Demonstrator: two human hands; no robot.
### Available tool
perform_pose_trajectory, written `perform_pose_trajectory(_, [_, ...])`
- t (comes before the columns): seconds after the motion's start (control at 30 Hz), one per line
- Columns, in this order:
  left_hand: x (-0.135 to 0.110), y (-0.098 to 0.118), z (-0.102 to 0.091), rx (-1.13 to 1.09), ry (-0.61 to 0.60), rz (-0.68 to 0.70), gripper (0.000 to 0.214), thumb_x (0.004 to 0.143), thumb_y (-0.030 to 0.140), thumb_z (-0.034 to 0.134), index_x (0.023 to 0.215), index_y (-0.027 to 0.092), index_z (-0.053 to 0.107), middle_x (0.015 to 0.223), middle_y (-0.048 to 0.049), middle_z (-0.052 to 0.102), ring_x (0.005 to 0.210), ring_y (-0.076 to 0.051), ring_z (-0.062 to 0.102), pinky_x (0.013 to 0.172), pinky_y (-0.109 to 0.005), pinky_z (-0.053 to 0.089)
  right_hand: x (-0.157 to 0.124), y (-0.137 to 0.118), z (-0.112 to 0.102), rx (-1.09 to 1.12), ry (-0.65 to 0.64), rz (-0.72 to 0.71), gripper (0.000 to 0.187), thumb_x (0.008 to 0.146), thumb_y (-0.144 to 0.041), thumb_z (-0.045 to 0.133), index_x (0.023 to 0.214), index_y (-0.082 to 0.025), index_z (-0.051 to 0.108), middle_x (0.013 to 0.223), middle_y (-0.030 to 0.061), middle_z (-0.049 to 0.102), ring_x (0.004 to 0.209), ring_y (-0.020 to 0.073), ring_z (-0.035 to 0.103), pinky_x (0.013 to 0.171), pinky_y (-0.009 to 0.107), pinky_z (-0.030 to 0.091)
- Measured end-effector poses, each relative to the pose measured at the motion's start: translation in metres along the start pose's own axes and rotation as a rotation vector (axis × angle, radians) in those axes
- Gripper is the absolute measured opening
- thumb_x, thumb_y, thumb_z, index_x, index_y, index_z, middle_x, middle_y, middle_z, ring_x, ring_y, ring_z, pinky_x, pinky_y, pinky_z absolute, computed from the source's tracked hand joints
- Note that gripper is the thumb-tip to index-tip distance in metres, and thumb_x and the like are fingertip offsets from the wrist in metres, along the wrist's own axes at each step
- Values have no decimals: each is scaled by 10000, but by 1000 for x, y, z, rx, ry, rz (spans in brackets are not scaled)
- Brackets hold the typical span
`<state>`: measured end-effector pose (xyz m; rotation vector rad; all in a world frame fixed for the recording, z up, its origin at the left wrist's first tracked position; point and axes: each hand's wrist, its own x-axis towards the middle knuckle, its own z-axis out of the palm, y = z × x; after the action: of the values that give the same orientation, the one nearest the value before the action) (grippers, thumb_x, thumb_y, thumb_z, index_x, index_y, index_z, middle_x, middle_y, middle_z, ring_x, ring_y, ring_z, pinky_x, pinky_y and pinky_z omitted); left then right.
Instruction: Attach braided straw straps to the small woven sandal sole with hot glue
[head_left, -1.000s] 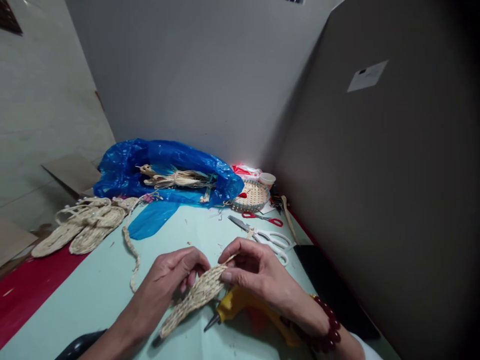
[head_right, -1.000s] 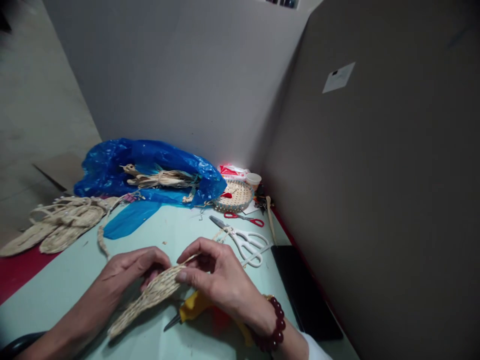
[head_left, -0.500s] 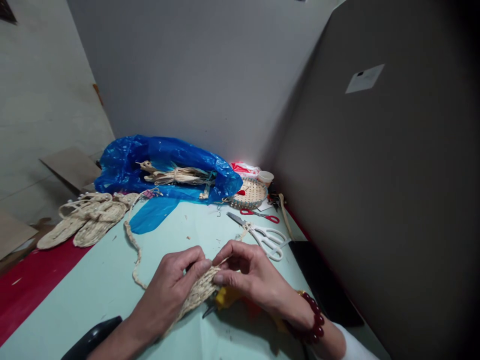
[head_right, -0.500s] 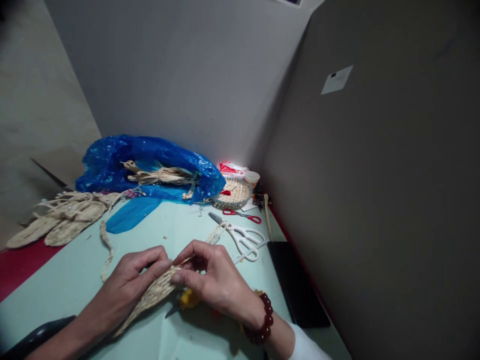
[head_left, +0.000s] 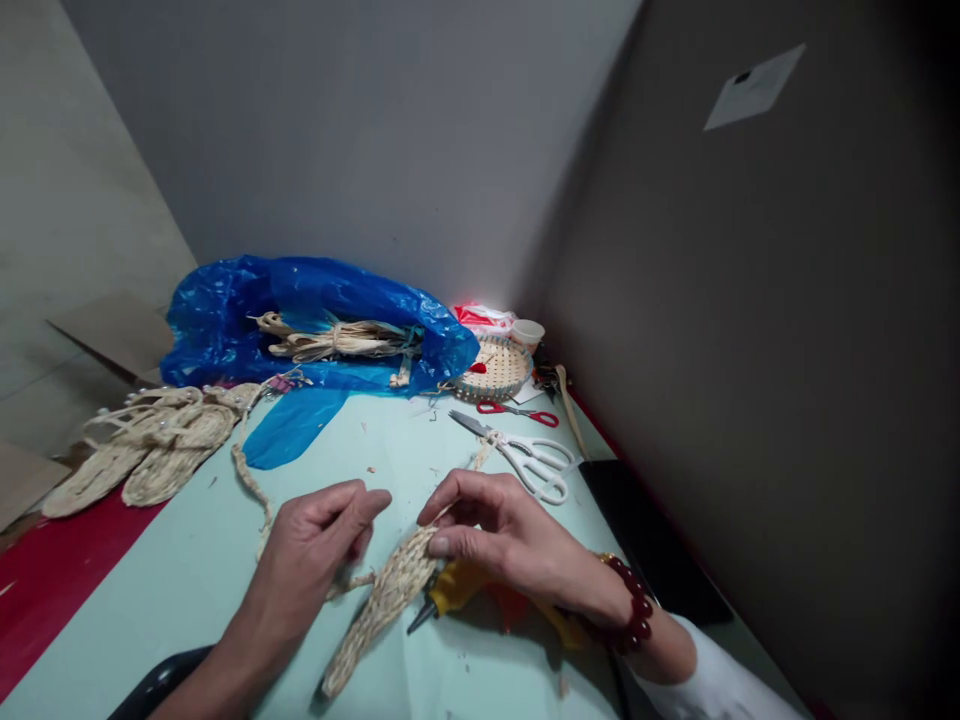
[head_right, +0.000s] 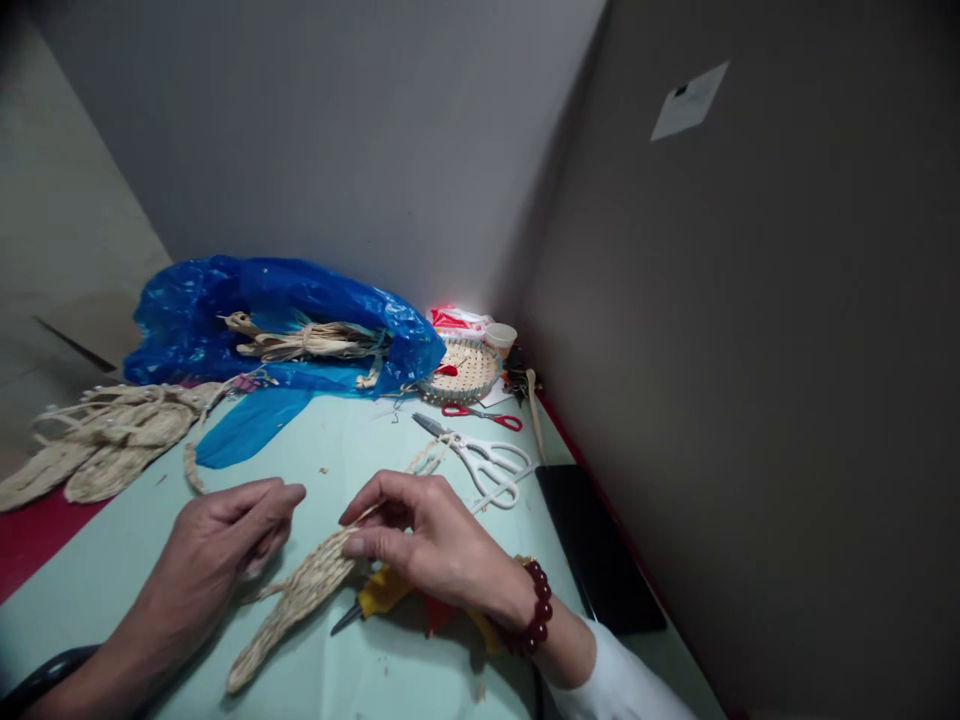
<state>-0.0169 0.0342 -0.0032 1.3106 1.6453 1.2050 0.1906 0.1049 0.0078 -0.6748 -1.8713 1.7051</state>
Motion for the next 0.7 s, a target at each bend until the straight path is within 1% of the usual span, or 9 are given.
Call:
perform_pose_trajectory(0.03, [-1, 3, 2, -9, -50, 2, 488, 898, 530, 553, 516, 234, 489, 513, 50, 448, 519, -137, 408, 534, -267, 346, 0, 0, 0, -22, -2, -20, 150, 855, -306, 758, 900, -174, 703, 749, -18, 648, 692, 125, 578, 665, 251, 449])
perform_pose_trajectory(0.1, [-3, 8, 7, -31, -158, 9, 341, 865, 501, 609, 662, 230, 643, 635, 27, 584, 618, -158, 531, 596, -259, 419, -2, -1, 2, -78, 8, -64, 107, 875, -283, 740, 899, -182, 713, 774, -15, 671, 715, 129, 591, 693, 254, 447])
perform_pose_trajectory(0.17, [-3, 11, 11, -60, -227, 8, 221, 830, 462, 669, 824, 242, 688, 764, 18, 653, 729, -179, 608, 668, -261, 477, -3, -3, 3, -131, 35, -102, 89, 895, -271, 725, 926, -189, 716, 845, -1, 701, 781, 144, 618, 739, 262, 448])
perform_pose_trajectory(0.27, [-4, 9, 12, -80, -230, -16, 203, 804, 427, 714, 853, 236, 665, 762, 24, 653, 735, -171, 627, 672, -253, 496, -3, -5, 4, -192, 60, -134, 219, 928, -299, 693, 1125, -203, 682, 926, 20, 716, 834, 165, 650, 771, 275, 470])
perform_pose_trajectory(0.37, [-3, 4, 11, -72, -193, -75, 224, 790, 423, 747, 867, 222, 683, 736, 24, 668, 706, -159, 626, 641, -240, 482, -2, -8, 2, -233, 43, -109, 342, 978, -334, 620, 1296, -210, 589, 929, 33, 727, 831, 178, 674, 768, 289, 494])
perform_pose_trajectory(0.47, [-4, 4, 11, -107, -173, -146, 277, 732, 433, 795, 891, 222, 710, 768, 1, 728, 763, -189, 672, 679, -257, 505, 0, -12, -4, -202, 20, -56, 281, 1008, -378, 565, 1242, -224, 582, 813, 2, 718, 783, 170, 699, 759, 285, 521])
perform_pose_trajectory(0.53, [-5, 6, 11, -115, -176, -155, 248, 730, 429, 787, 867, 230, 730, 760, -2, 746, 750, -190, 679, 664, -251, 506, -1, -15, -8, -155, 10, -42, 267, 1003, -431, 569, 1186, -237, 564, 729, -27, 696, 726, 160, 705, 738, 279, 537])
perform_pose_trajectory(0.6, [-7, 9, 11, -69, -171, -111, 181, 735, 413, 766, 799, 244, 753, 723, 9, 743, 685, -169, 660, 617, -230, 494, -4, -18, -13, -83, 15, -32, 277, 974, -457, 617, 1131, -238, 552, 705, -35, 686, 683, 149, 693, 703, 265, 536])
perform_pose_trajectory(0.7, [-9, 11, 8, 18, -185, -45, 132, 732, 394, 757, 738, 265, 782, 722, 12, 755, 664, -161, 660, 609, -211, 498, -8, -23, -18, 42, 29, -21, 276, 936, -460, 674, 1016, -213, 579, 764, -13, 685, 668, 124, 660, 663, 242, 523])
